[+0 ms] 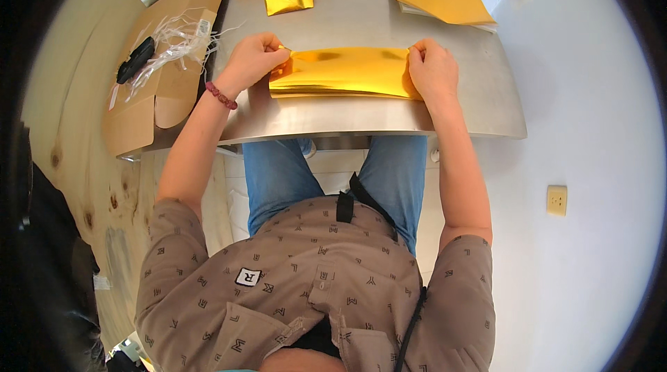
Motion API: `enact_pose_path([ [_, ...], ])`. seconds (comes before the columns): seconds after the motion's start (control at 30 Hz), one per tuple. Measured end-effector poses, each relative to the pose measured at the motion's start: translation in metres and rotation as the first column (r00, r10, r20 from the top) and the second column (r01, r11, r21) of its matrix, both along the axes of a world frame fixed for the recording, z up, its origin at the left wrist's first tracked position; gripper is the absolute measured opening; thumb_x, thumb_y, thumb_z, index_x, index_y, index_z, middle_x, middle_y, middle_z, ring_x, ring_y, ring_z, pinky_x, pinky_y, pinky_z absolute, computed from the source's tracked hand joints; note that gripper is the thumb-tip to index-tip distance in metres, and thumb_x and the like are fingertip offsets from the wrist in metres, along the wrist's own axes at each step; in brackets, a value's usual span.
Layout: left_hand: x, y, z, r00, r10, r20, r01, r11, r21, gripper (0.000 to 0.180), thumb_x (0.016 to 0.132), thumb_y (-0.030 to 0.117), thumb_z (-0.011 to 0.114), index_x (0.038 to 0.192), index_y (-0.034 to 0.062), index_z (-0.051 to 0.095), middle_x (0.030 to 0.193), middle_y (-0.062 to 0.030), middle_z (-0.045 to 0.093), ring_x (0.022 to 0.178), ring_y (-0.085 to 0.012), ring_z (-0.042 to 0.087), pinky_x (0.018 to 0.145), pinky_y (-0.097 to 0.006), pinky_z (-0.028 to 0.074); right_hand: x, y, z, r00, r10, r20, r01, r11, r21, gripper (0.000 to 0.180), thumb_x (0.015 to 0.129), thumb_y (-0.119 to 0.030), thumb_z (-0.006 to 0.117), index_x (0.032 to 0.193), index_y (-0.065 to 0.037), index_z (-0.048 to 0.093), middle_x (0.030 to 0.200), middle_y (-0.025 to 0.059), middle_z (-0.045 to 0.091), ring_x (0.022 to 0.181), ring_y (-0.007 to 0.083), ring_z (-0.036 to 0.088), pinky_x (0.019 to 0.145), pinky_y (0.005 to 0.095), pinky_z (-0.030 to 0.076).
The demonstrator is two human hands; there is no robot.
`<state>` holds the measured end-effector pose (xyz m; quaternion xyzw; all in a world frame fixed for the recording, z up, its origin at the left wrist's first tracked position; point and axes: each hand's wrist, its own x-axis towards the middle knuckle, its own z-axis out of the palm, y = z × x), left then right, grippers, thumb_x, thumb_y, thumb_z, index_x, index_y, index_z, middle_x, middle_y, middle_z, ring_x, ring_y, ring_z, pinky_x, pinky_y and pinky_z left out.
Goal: The person folds a gold sheet of paper into a small triangular packet by hand, pressing creases and tucking flaps. They place the finished packet on a growing stack and repeat the process with another sheet.
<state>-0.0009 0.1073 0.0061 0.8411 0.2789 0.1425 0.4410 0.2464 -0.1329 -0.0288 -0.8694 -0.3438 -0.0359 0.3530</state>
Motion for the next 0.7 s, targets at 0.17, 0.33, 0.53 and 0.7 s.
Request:
enact_pose_path([
  [0.17, 0.009, -0.001, 0.008, 0.988, 0.019, -0.156, 0.017, 0.974, 0.226, 0.024, 0.084, 0.025, 0.067, 0.085, 0.0015, 0.070, 0.081, -0.0111, 0.077, 0.076, -0.0238, 0.073, 0.070, -0.036, 0.055, 0.002, 0.003, -0.009, 0.968, 0.033, 0.247, -0.028, 0.999, -0.025, 0.010, 0.093, -0.016, 0.065, 0.090, -0.007, 0.067, 0.091, 0.0116, 0.072, 0.089, 0.0357, 0.064, 0.081, 0.0464, 0.053],
  [0.33, 0.011, 0.000, 0.010, 0.974, -0.011, -0.228, 0.077, 0.957, 0.280, 0.025, 0.084, 0.026, 0.066, 0.086, 0.0020, 0.072, 0.083, -0.0130, 0.076, 0.079, -0.0298, 0.073, 0.071, -0.040, 0.055, 0.002, 0.002, -0.013, 0.946, 0.035, 0.322, -0.014, 0.998, -0.065, 0.008, 0.093, -0.017, 0.066, 0.093, -0.008, 0.066, 0.093, 0.0108, 0.071, 0.090, 0.0353, 0.064, 0.082, 0.0475, 0.052],
  [0.53, 0.010, -0.003, 0.013, 0.968, -0.035, -0.249, 0.111, 0.949, 0.295, 0.025, 0.084, 0.026, 0.065, 0.084, 0.0017, 0.070, 0.083, -0.0145, 0.076, 0.081, -0.0329, 0.072, 0.071, -0.042, 0.055, -0.005, 0.004, -0.011, 0.927, 0.011, 0.375, -0.011, 1.000, -0.001, 0.010, 0.092, -0.019, 0.069, 0.097, -0.011, 0.067, 0.097, 0.0093, 0.068, 0.091, 0.0338, 0.064, 0.079, 0.0468, 0.052],
  [0.7, 0.009, -0.007, 0.014, 0.961, -0.032, -0.273, 0.132, 0.926, 0.355, 0.025, 0.085, 0.026, 0.062, 0.085, 0.0017, 0.069, 0.084, -0.0159, 0.075, 0.082, -0.0353, 0.072, 0.071, -0.044, 0.055, -0.007, 0.002, -0.006, 0.932, 0.089, 0.351, -0.072, 0.996, -0.061, 0.010, 0.091, -0.018, 0.070, 0.099, -0.012, 0.068, 0.091, 0.0094, 0.064, 0.090, 0.0330, 0.064, 0.076, 0.0445, 0.053],
])
